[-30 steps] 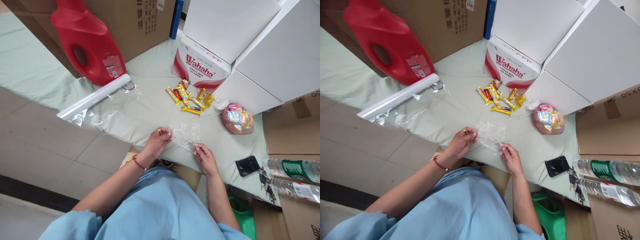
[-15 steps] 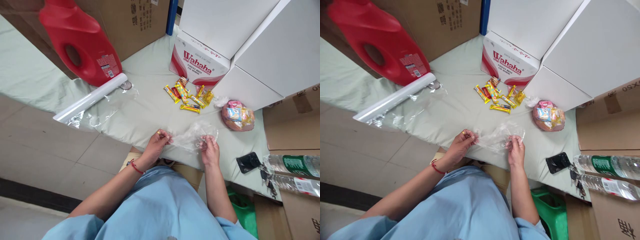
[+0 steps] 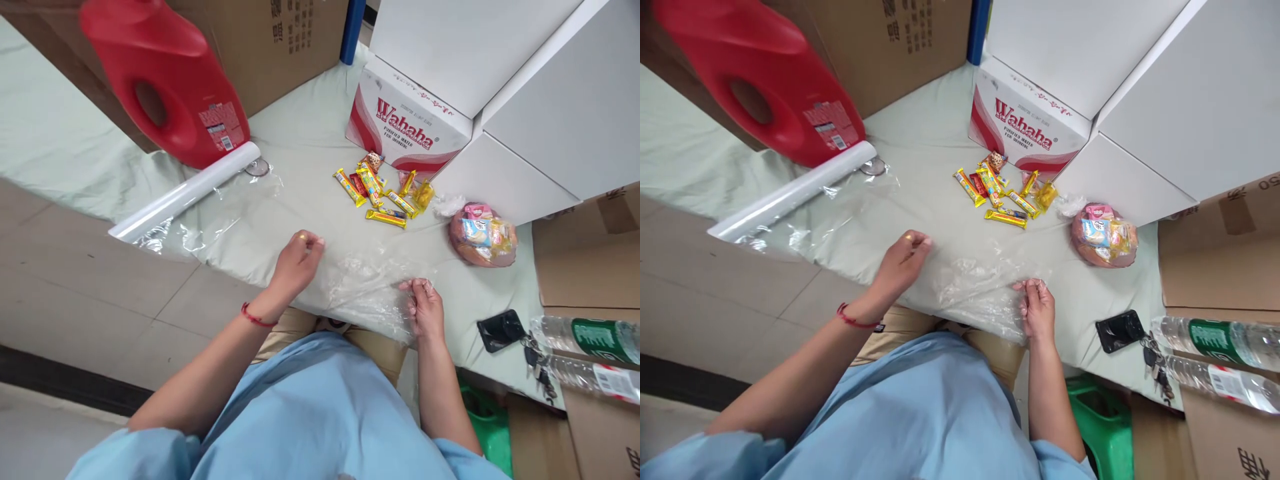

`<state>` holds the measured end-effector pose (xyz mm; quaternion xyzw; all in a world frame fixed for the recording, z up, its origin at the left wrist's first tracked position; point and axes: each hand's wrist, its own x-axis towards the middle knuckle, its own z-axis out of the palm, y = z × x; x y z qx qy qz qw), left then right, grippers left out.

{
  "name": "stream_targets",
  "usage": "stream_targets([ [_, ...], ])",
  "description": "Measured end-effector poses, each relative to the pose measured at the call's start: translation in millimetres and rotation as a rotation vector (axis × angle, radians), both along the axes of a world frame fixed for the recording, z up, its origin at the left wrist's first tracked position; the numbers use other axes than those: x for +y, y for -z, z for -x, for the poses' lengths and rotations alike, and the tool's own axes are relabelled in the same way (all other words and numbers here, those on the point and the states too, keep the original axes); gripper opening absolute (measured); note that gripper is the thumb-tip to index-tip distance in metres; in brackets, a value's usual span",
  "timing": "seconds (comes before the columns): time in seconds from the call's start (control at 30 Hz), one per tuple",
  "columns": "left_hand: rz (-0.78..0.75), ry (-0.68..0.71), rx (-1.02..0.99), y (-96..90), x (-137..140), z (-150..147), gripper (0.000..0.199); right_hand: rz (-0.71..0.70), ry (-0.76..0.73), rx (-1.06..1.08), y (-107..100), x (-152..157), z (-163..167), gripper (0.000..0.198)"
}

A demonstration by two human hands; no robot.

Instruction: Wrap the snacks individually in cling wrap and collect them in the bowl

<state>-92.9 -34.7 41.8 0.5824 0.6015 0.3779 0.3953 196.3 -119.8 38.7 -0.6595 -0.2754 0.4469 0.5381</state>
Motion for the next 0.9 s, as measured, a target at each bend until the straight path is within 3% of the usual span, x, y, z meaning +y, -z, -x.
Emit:
stream_targets([
  [0.17,-0.087,0.390,0.413,-2.5,17,-44,0.039,-0.041,-0.070,-0.094,-2,-5,5,0.053],
  [0.27,-0.127,0.476,0.312,4.7,16,-66,0.027,-0.097,-0.066,-0.140,-2,-7,1,0.049],
  [0.43,0.072,0.292,-0.293,10.5,26,-57,0.029,-0.078,-0.010,-0.177,-1,-5,-15,0.052],
  [0.57,0.155,0.139,-0.411,8.3,46,-38,0.034,-0.004,-0.024,-0.183,1,13,-24,0.057],
  [0.67,0.178,0.028,-0.381,10.2,63,-24,0.030,0.014,-0.063,-0.227,5,38,-29,0.056],
  [0.73,0.139,-0.107,-0.252,11.6,72,-14,0.024,0.023,-0.086,-0.277,9,54,-35,0.053],
  [0.83,-0.050,-0.287,0.011,8.1,73,0,0.013,0.001,-0.105,-0.500,9,67,-48,0.052],
  [0.9,-0.233,-0.258,0.145,1.4,65,3,0.008,-0.078,-0.053,-0.769,3,66,-54,0.054],
])
